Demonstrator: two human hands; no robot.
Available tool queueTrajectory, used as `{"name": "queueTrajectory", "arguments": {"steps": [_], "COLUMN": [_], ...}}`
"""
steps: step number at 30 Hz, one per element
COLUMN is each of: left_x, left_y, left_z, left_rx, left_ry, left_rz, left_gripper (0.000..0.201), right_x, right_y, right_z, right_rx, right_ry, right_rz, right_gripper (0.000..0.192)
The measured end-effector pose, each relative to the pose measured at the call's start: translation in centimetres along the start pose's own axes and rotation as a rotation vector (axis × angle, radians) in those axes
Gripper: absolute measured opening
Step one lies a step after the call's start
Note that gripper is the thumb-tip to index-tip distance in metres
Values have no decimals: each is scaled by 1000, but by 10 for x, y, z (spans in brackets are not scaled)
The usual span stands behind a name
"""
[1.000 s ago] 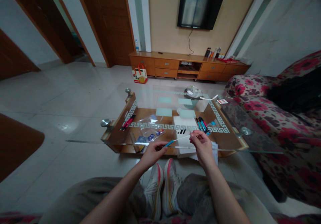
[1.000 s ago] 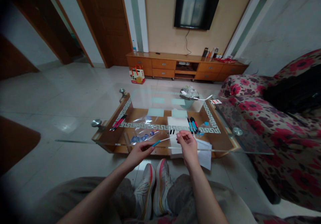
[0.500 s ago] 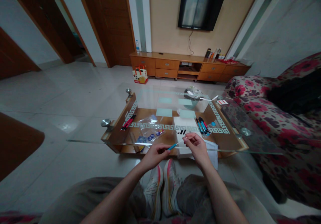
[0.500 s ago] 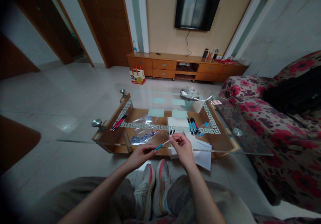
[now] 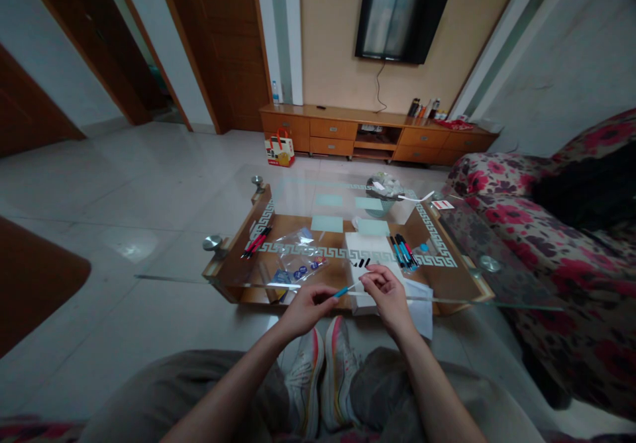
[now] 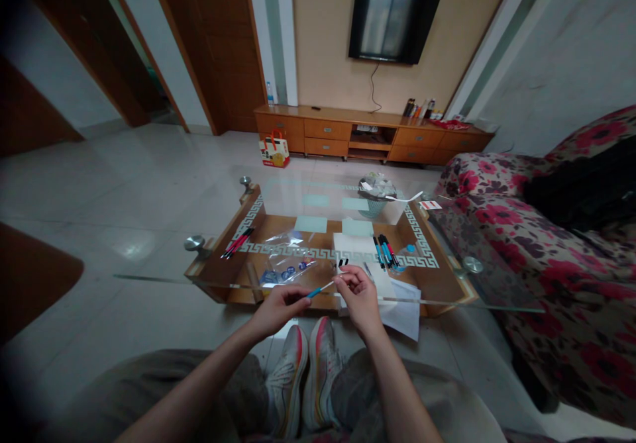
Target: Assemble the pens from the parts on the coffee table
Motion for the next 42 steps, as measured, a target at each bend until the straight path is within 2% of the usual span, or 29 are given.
{"name": "queueTrajectory", "arguments": {"steps": [13, 19, 23, 27, 33, 38, 42], "left_x": [5, 25, 35, 34, 30, 27, 26], "left_y": [-2, 3, -7, -14, -11, -9, -15], "left_z": [0, -5, -9, -8, -5, -8, -7], "left_rx": [-32, -88, 7, 64, 74, 58, 65], "left_ry": [67, 166, 220, 214, 168, 118, 102], "left_rz": [-159, -269, -193, -123, -125, -137, -71], "left_gripper": [33, 36, 39, 45, 42, 57, 46], "right_x": [12, 23, 36, 43, 43, 42, 41], "right_y": [-1, -4, -14, -21, -14, -14, -19], "right_z": [-5, -7, -11, -14, -13, -13, -14], "right_rx": [13, 59, 131, 168, 87, 71, 100], "right_ry": [33, 61, 185, 219, 174, 168, 139], "right_rz": [40, 53, 55, 21, -93, -126, -130], "right_gripper": [47, 46, 48, 41, 37, 30, 29]}}
Point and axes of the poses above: each hand's wrist, its own z-axis towards the middle knuckle, its own x-axis out of the palm, y = z × x, the point moved 6 cm from there along z, towards the middle knuckle, and after that the axes turned 8 degrees about y, right-handed, at the moved point
